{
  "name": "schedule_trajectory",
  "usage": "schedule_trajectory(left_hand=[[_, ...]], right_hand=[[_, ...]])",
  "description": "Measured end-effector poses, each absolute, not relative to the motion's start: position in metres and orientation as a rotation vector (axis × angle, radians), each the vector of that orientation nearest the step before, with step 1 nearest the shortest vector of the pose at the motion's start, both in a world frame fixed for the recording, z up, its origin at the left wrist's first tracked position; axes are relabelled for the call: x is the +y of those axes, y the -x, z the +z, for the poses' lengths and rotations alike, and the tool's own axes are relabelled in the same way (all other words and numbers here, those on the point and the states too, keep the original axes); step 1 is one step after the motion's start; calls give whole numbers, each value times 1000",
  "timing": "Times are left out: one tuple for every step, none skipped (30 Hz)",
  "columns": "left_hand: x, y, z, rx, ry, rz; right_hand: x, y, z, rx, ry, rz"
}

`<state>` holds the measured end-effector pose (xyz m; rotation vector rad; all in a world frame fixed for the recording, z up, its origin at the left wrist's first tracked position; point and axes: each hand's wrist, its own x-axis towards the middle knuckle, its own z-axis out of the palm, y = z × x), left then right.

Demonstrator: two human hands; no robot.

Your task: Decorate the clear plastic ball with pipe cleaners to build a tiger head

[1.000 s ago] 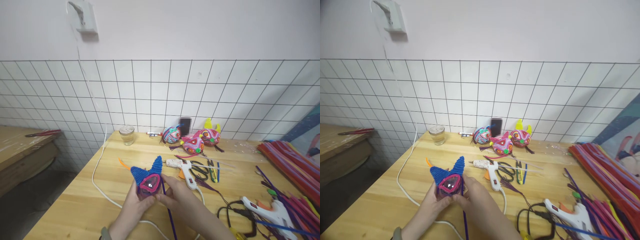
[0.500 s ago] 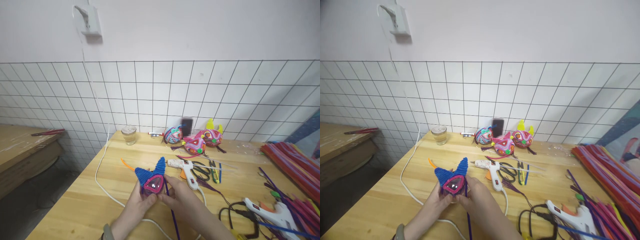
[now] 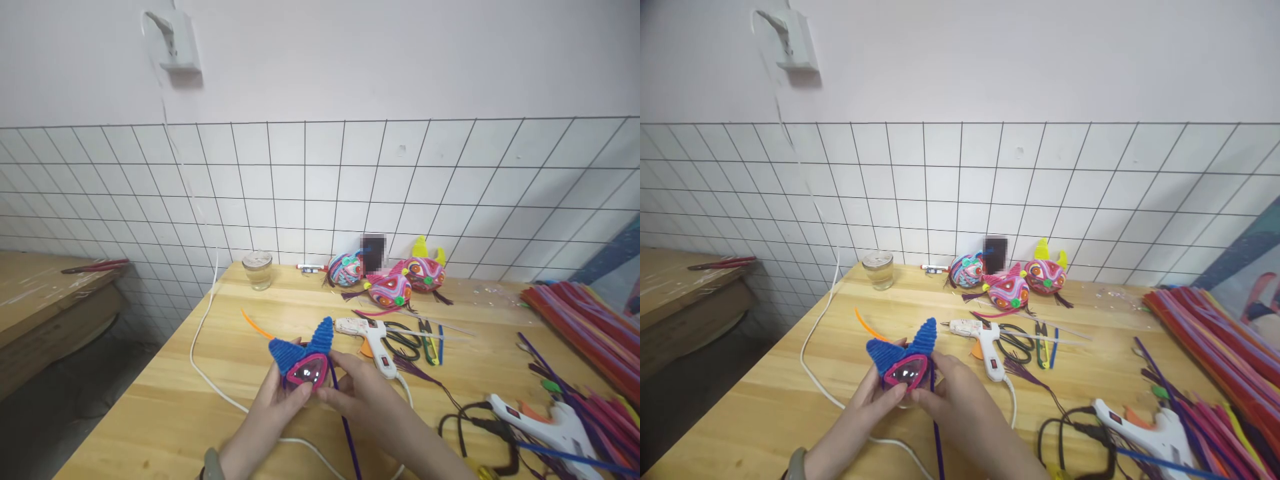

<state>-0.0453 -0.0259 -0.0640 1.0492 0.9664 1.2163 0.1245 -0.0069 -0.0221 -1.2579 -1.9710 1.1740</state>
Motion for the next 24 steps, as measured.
schedule_trajectory(left_hand=[[-25, 46, -66, 956, -1063, 1221], [-25, 46, -68, 945, -1071, 1228], [-25, 47, -71, 935, -1076, 1234], [-24, 47, -73, 926, -1079, 1240], [-24, 48, -75, 919, -1082, 1241], [-23, 49, -77, 911, -1087, 1235], [-23, 50, -77, 900, -1092, 1221], [-23, 51, -77, 882, -1097, 1205], [-23, 51, -76, 855, -1102, 1185], [-23, 52, -75, 827, -1104, 1167], [-24, 53, -73, 801, -1105, 1151], [-24, 54, -71, 787, -1104, 1139], [-24, 54, -68, 791, -1103, 1133], [-25, 55, -66, 810, -1100, 1130], [-25, 55, -63, 839, -1099, 1125], [-25, 56, -61, 872, -1101, 1118], [-25, 56, -58, 898, -1110, 1108], [-25, 57, -56, 918, -1121, 1101], [-25, 57, -55, 930, -1134, 1095], [-25, 58, -54, 938, -1145, 1089], [-24, 58, -54, 943, -1155, 1087], [-24, 59, -54, 947, -1162, 1088], [-23, 59, -55, 950, -1167, 1089], [-23, 60, -57, 953, -1170, 1089]], right_hand=[[-7, -124, -23, -1960, 1244, 1186], [-7, -124, -24, -1953, 1231, 1190], [-7, -124, -25, -1950, 1222, 1189], [-7, -124, -25, -1952, 1216, 1185], [-7, -124, -26, -1956, 1216, 1180], [-7, -124, -25, -1958, 1221, 1173], [-8, -124, -25, -1962, 1231, 1163], [-8, -124, -25, -1967, 1242, 1148], [-7, -124, -25, -1972, 1254, 1134], [-7, -124, -25, -1979, 1264, 1120], [-7, -124, -25, -1988, 1274, 1111], [-7, -124, -25, -1998, 1283, 1105], [-6, -125, -25, -2008, 1294, 1103], [-6, -125, -25, -2017, 1308, 1102], [-6, -125, -26, -2024, 1325, 1100], [-6, -126, -26, -2028, 1341, 1095], [-7, -126, -26, -2031, 1350, 1090], [-7, -126, -27, -2031, 1355, 1080], [-7, -126, -27, -2032, 1355, 1071], [-8, -126, -27, -2030, 1354, 1062], [-8, -125, -28, -2029, 1355, 1056], [-8, -125, -28, -2026, 1360, 1052], [-8, -125, -29, -2021, 1370, 1048], [-8, -124, -29, -2017, 1379, 1048]])
